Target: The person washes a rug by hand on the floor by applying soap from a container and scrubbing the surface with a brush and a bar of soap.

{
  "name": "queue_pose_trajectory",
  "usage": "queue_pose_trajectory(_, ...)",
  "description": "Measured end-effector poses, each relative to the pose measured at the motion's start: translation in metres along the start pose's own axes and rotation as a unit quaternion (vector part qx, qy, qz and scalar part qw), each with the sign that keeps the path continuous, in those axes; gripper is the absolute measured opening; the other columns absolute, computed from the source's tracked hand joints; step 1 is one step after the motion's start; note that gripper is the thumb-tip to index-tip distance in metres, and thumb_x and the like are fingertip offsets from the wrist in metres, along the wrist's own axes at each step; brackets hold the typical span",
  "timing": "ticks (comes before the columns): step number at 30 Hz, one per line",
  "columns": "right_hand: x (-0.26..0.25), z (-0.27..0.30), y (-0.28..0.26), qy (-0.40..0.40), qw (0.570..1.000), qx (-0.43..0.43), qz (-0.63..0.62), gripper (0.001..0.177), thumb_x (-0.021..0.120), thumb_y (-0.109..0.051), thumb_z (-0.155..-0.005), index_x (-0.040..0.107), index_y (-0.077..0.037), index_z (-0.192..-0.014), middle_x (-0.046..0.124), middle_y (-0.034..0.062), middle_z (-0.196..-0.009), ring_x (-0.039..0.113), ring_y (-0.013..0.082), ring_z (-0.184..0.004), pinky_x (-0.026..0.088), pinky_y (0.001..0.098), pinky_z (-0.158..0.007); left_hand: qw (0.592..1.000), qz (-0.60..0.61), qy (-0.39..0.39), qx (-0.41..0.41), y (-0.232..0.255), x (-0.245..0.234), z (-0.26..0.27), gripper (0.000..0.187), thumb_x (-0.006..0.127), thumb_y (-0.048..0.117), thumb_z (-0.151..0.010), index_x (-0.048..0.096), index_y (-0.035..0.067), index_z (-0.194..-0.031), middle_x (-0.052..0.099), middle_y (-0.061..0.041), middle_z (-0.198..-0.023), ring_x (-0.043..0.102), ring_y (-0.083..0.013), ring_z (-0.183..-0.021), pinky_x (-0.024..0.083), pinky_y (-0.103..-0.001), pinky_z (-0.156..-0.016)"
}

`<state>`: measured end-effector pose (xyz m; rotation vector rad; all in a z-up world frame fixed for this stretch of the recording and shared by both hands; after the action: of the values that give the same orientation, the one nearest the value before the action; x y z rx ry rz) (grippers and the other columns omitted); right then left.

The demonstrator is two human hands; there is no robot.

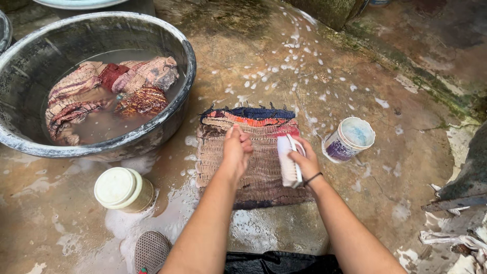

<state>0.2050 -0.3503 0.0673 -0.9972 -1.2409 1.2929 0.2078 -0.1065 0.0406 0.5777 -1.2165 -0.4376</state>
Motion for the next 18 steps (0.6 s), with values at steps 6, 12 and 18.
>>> queue_pose_trajectory(6, 0.008, 0.021, -0.007, -0.027, 0.994, 0.060, -0.086, 0.059, 0.066, -0.011, -0.085, 0.055, -0.011, -0.143, 0.067, 0.0107, -0.123, 0.068, 0.0179, -0.099, 0.057, 0.0313, -0.083, 0.785, -0.609, -0.049, 0.107, -0.015, -0.005, 0.008, 0.041, 0.045, 0.039, -0.106, 0.071, 0.007, -0.109, 0.076, -0.019, -0.108, 0.074, -0.0314, -0.100, 0.056, -0.044, -0.093)
queue_pose_trajectory(12, 0.040, 0.020, -0.007, -0.035, 0.998, 0.013, -0.056, 0.054, 0.067, -0.013, -0.088, 0.054, -0.012, -0.141, 0.065, 0.0108, -0.128, 0.067, 0.0169, -0.105, 0.056, 0.0302, -0.088, 0.755, -0.651, -0.028, -0.066, -0.027, 0.051, 0.089, 0.055, 0.045, 0.052, -0.100, 0.066, 0.010, -0.129, 0.073, -0.021, -0.118, 0.068, -0.0374, -0.111, 0.050, -0.048, -0.102)
queue_pose_trajectory(18, 0.017, 0.011, 0.009, 0.011, 0.998, 0.047, -0.038, 0.060, 0.064, -0.010, -0.080, 0.053, -0.015, -0.139, 0.065, 0.0095, -0.125, 0.068, 0.0212, -0.099, 0.058, 0.0344, -0.083, 0.919, -0.384, 0.047, -0.068, 0.009, 0.041, 0.070, 0.042, 0.049, 0.046, -0.106, 0.063, 0.013, -0.127, 0.062, -0.006, -0.110, 0.059, -0.0237, -0.109, 0.042, -0.047, -0.109)
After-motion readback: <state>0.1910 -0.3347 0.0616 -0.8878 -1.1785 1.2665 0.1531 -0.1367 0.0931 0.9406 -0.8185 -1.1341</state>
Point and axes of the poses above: each hand's wrist, its own z-axis away from the middle knuckle, its own x-axis out of the palm, y = z × x, the point moved 7 cm from there along -z, towards the middle knuckle
